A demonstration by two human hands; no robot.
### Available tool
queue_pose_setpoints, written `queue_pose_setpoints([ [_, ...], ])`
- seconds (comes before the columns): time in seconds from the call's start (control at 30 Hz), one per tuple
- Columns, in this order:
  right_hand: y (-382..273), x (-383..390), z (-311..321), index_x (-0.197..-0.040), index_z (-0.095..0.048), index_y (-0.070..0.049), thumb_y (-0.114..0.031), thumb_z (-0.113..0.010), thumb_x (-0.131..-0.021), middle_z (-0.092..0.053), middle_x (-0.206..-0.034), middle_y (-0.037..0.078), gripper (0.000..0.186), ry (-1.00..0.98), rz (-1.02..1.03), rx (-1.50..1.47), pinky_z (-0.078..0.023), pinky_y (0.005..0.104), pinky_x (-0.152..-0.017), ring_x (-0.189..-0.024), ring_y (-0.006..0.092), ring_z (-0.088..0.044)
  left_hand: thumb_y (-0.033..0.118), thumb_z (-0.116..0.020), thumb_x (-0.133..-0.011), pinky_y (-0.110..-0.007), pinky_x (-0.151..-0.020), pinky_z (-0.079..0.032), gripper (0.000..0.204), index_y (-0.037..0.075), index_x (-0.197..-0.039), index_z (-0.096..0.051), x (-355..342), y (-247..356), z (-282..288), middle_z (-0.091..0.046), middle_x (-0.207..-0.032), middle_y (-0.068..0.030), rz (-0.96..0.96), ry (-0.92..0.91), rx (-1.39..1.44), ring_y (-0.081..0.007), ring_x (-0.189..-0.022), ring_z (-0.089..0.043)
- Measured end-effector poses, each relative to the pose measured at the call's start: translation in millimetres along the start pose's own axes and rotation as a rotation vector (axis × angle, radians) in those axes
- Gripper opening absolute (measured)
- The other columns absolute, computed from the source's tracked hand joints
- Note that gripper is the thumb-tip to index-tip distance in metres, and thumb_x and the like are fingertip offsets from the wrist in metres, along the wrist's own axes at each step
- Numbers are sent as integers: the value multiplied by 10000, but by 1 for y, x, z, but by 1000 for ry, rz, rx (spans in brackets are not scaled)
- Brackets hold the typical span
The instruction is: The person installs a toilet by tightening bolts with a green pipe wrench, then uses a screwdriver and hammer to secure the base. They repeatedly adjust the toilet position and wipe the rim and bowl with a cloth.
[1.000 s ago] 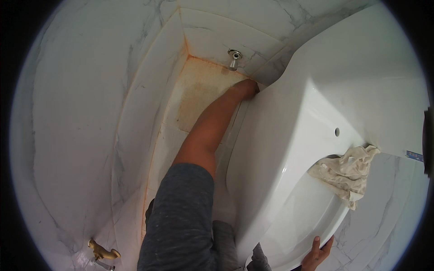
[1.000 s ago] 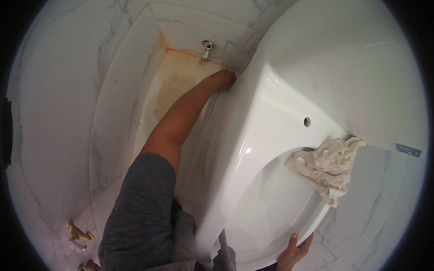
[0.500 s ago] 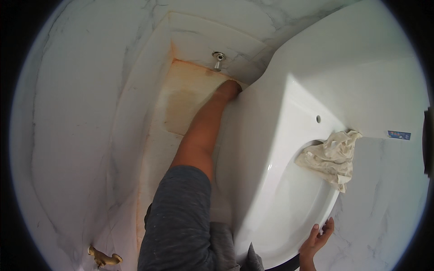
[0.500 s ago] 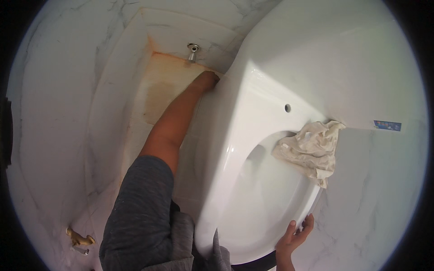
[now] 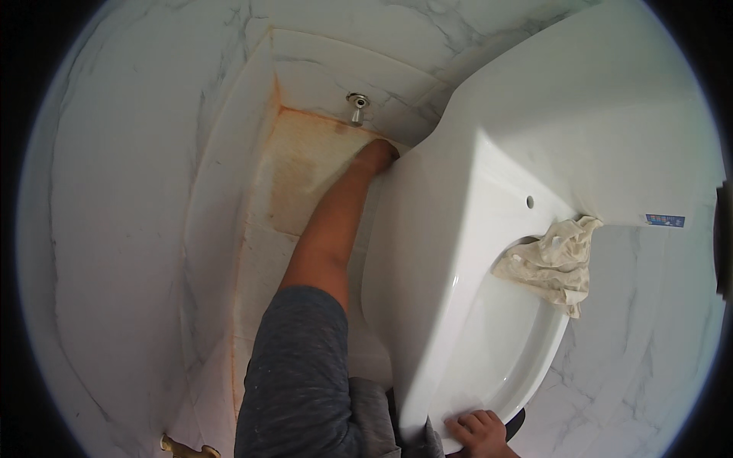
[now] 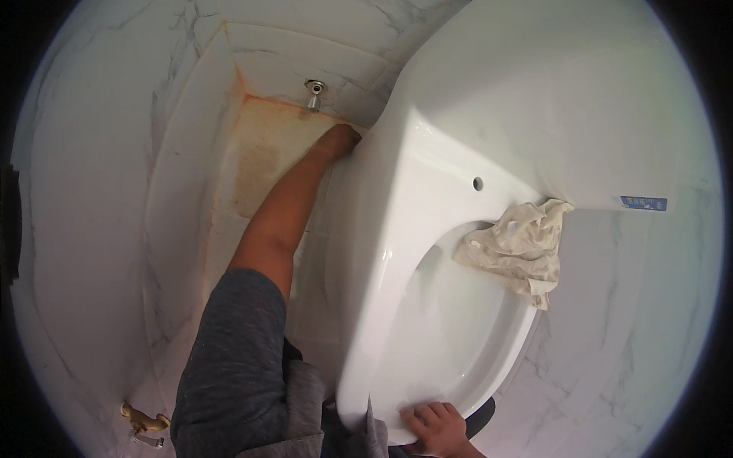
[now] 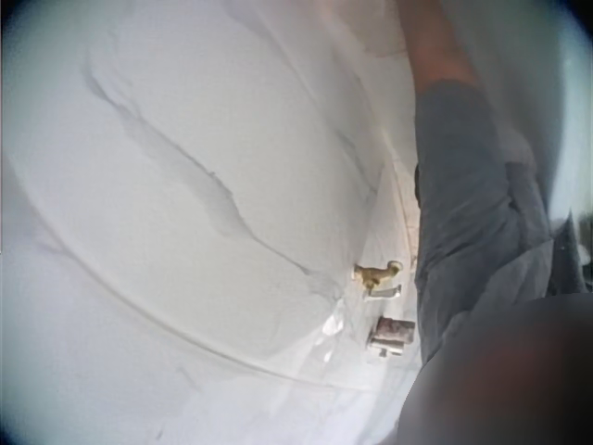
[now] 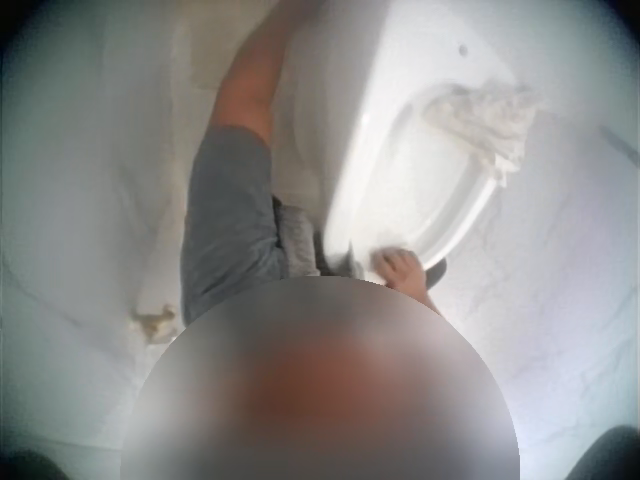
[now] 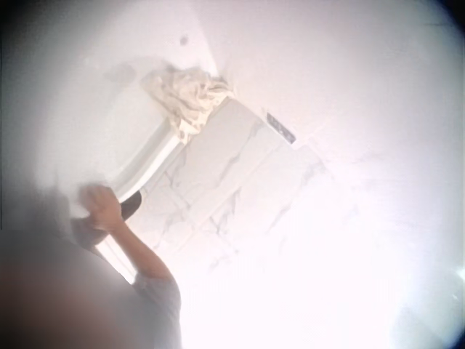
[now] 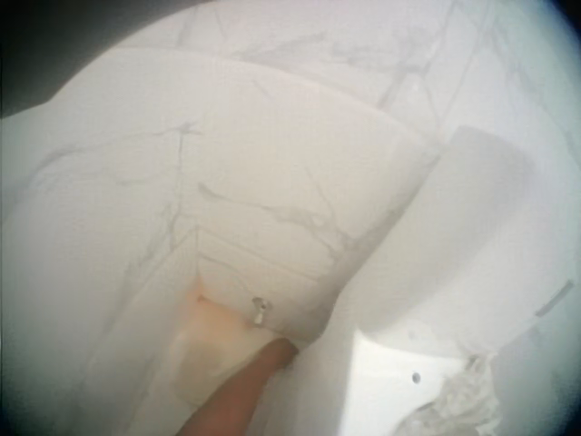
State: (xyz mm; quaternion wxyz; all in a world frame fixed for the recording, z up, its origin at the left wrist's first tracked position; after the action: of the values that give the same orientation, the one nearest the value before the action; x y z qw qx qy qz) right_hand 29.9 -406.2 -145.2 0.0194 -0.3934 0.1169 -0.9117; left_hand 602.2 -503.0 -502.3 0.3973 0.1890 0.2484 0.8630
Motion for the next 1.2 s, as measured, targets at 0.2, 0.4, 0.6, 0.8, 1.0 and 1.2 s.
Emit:
queue_pose_setpoints([
  [0.2, 5, 4, -14, -1533, -459, -211, -337, -792, -800, -540, -1470, 90, 814, -154, -92, 57, -358, 481, -1169, -1358, 301, -477, 83, -568, -903, -434, -935, -559, 272, 107, -1058, -791, 1, 3, 2, -738, -1132, -170, 3, -52, -37, -341, -1065, -710],
  [0.4, 2, 2, 3, -1501, -510, -176, -185, -652, -882, -607, -1397, 112, 635, 70, 25, 15, -442, 477, -1081, -1283, 304, -553, 110, -566, -924, -432, -934, -558, 259, 97, -1054, -790, 6, 6, 10, -740, -1132, -167, 15, -51, 77, -344, -1062, -711],
  [0.6, -2, -2, -7, -1557, -433, -217, -192, -631, -916, -534, -1498, 80, 672, -173, -63, 45, -380, 459, -1150, -1363, 267, -491, 40, -603, -858, -442, -917, -551, 240, 64, -1017, -781, -2, 6, 10, -740, -1062, -193, 12, -68, -31, -370, -1012, -710],
  [0.8, 5, -2, -15, -1621, -297, -282, -366, -745, -888, -386, -1630, 21, 863, -595, -230, 59, -249, 413, -1246, -1477, 221, -362, 28, -590, -862, -453, -912, -554, 222, 22, -990, -771, -1, 6, 14, -736, -1074, -204, -1, -54, -13, -370, -1010, -712],
  [1.0, 1, -6, -2, -1572, -409, -246, -366, -738, -911, -486, -1550, 48, 748, -429, -142, 109, -352, 428, -1184, -1412, 245, -449, 44, -586, -902, -472, -933, -557, 204, -36, -1055, -695, 39, 3, 46, -664, -1150, -245, 160, 153, -68, -400, -1061, -684],
  [1.2, -19, -7, 55, -1166, -721, -122, -519, -718, -706, -666, -1056, 91, 608, 436, 174, 117, -508, 421, -689, -828, 287, -656, 40, -604, -890, -486, -925, -553, 184, -41, -1046, -660, 126, -6, 56, -649, -1109, -252, 412, 330, 123, -421, -1017, -677],
])
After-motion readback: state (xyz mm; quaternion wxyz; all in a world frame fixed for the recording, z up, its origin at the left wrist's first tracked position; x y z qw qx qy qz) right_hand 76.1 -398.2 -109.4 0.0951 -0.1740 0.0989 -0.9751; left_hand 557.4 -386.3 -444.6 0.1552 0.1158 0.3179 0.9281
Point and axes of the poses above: each hand's wrist, its own x-axis away from the middle knuckle, its own z-axis out of the back of the hand, y = z × x, the point moved 10 cm from there along -x, towards the middle knuckle
